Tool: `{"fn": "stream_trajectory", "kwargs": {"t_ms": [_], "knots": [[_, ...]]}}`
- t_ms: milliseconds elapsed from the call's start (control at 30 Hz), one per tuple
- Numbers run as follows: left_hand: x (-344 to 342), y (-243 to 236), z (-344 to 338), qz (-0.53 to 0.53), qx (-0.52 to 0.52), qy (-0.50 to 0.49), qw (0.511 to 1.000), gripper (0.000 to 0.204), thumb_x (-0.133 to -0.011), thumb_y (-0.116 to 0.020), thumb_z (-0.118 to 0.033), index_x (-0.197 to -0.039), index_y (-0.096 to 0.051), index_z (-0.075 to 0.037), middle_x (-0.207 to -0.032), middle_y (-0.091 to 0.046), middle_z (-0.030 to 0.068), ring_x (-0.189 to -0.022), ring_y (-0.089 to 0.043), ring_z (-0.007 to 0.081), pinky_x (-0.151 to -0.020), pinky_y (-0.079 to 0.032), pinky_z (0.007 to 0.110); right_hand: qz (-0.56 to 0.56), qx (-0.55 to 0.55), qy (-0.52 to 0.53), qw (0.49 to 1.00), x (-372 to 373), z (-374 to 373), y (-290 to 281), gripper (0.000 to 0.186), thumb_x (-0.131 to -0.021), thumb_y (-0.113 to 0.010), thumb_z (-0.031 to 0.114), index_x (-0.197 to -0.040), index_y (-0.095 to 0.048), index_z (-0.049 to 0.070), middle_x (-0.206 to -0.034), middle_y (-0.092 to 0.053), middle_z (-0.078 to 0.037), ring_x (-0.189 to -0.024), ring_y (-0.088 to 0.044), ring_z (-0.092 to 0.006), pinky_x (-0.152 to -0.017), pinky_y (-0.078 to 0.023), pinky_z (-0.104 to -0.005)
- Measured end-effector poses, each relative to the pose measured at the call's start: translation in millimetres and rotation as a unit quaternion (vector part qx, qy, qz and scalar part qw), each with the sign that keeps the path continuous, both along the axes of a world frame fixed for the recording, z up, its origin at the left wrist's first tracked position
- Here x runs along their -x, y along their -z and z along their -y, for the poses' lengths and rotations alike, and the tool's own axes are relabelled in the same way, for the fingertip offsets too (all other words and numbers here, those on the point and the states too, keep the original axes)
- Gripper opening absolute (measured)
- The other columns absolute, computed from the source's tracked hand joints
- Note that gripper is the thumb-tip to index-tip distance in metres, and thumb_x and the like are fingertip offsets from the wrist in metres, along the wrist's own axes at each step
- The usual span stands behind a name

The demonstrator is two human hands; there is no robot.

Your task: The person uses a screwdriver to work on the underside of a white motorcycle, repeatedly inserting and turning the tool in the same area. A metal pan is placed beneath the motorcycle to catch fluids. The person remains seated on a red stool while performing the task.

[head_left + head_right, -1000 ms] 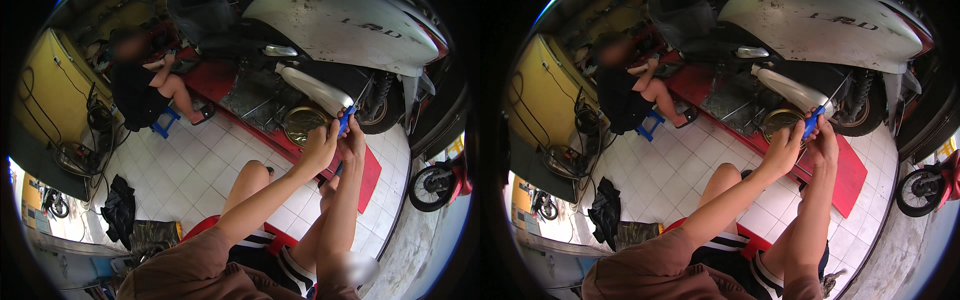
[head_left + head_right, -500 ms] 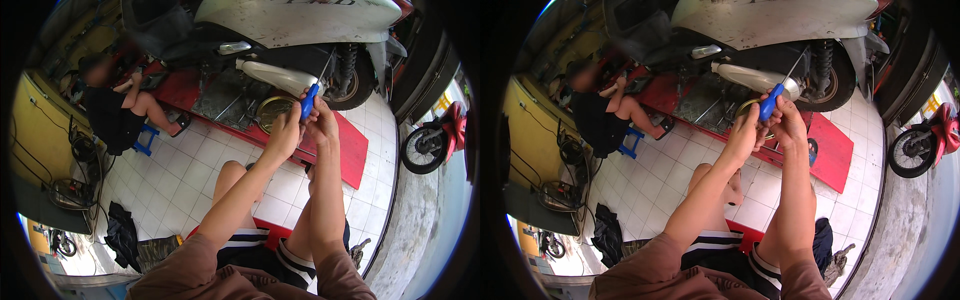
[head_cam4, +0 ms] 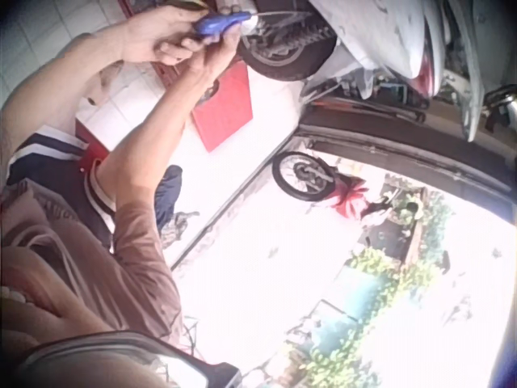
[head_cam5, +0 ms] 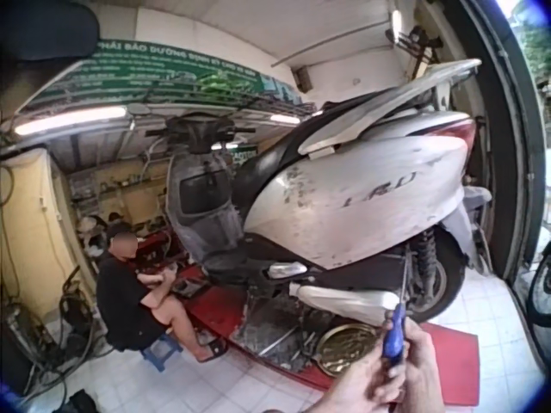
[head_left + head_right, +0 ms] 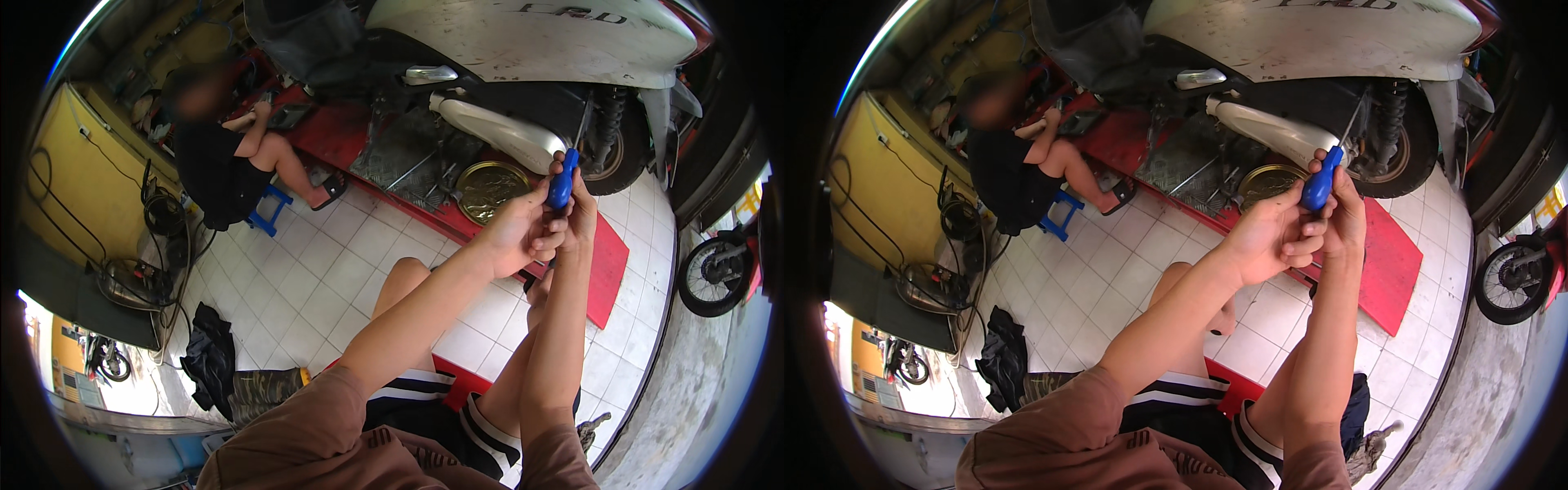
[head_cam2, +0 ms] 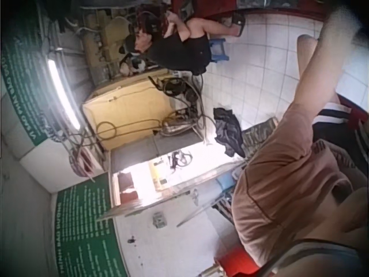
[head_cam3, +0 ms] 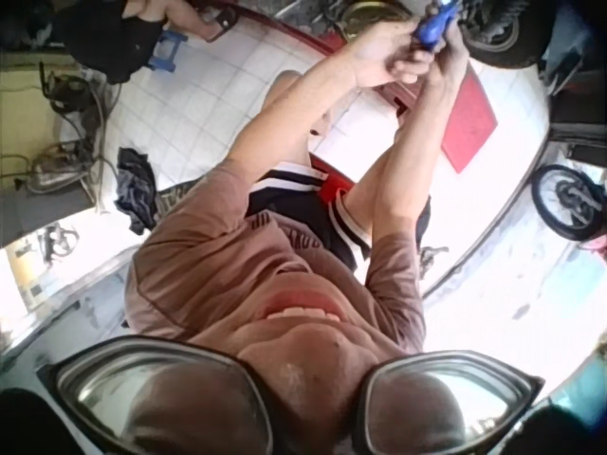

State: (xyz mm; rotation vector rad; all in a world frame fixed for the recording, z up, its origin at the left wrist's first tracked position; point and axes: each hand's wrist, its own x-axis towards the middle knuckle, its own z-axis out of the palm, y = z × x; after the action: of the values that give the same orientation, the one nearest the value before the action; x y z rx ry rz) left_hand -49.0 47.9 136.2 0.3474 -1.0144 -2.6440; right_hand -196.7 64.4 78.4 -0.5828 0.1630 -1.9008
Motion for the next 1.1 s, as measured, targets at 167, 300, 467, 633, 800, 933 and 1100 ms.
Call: {"fn": "stream_trajectory", "kwargs": {"t_ms": [167,300,467,633,800,933,1100], "knots": [[-4,-18,2,0.133,0.629,-0.269,0.717,0.036,-0.095,-0.053,-0.031,-0.084,-0.061,0.003,-0.061,-0.058,0.0076,-0.050,-0.052,0.0131,-0.045,-0.039,0.030,-0.018,-0.097,0.049,0.994,1,-4,-6,0.032,-0.090,-0.064,0.028,-0.098,-0.060,-0.002,-0.082,-0.064,-0.007,-0.051,-0.041,-0.0010,-0.043,-0.033,-0.0138],[1,-22,-2,0.172,0.658,-0.263,0.684,0.031,-0.093,-0.056,-0.024,-0.086,-0.061,0.006,-0.067,-0.063,0.0166,-0.056,-0.063,0.0262,-0.053,-0.047,0.034,0.012,-0.130,0.080,0.988,-11,-4,-14,0.034,-0.091,-0.062,0.032,-0.102,-0.059,-0.001,-0.087,-0.062,-0.007,-0.071,-0.056,-0.0117,-0.066,-0.049,-0.0253],[-6,1,0,0.052,0.131,-0.074,0.987,0.040,-0.101,-0.039,-0.040,-0.103,-0.055,-0.004,-0.071,-0.043,-0.0036,-0.050,-0.031,0.0032,-0.046,-0.025,0.020,0.007,0.013,-0.051,0.999,-4,-5,-1,0.045,-0.092,-0.061,0.025,-0.124,-0.049,-0.006,-0.111,-0.060,-0.016,-0.061,-0.046,-0.0048,-0.053,-0.042,-0.0171],[-5,-1,4,0.168,0.277,-0.086,0.942,0.044,-0.101,-0.039,-0.041,-0.090,-0.056,-0.002,-0.067,-0.051,0.0009,-0.049,-0.040,0.0076,-0.047,-0.031,0.023,-0.013,0.009,-0.030,0.999,6,-4,3,0.035,-0.093,-0.061,0.021,-0.114,-0.053,-0.006,-0.096,-0.063,-0.011,-0.052,-0.038,-0.0020,-0.046,-0.035,-0.0148],[-1,-11,2,0.199,0.707,-0.276,0.620,0.047,-0.099,-0.044,-0.034,-0.076,-0.056,0.004,-0.062,-0.060,0.0151,-0.055,-0.059,0.0205,-0.053,-0.044,0.035,0.014,-0.065,0.021,0.998,-11,5,1,0.035,-0.093,-0.061,0.026,-0.107,-0.056,-0.005,-0.097,-0.064,-0.012,-0.052,-0.040,-0.0030,-0.046,-0.035,-0.0159],[-1,14,10,0.096,0.089,-0.046,0.990,0.039,-0.103,-0.035,-0.034,-0.094,-0.055,-0.001,-0.068,-0.049,-0.0007,-0.047,-0.034,0.0089,-0.044,-0.030,0.024,-0.003,-0.025,-0.013,1.000,-6,-4,5,0.047,-0.089,-0.063,0.019,-0.125,-0.046,-0.007,-0.122,-0.059,-0.020,-0.050,-0.035,-0.0015,-0.045,-0.033,-0.0149],[-8,18,14,0.127,0.205,-0.085,0.967,0.036,-0.101,-0.042,-0.033,-0.091,-0.054,-0.001,-0.068,-0.049,0.0011,-0.050,-0.039,0.0083,-0.045,-0.030,0.024,-0.019,-0.045,-0.013,0.999,2,1,9,0.032,-0.093,-0.060,0.020,-0.112,-0.054,-0.006,-0.100,-0.064,-0.013,-0.049,-0.036,-0.0003,-0.041,-0.029,-0.0133]]}}
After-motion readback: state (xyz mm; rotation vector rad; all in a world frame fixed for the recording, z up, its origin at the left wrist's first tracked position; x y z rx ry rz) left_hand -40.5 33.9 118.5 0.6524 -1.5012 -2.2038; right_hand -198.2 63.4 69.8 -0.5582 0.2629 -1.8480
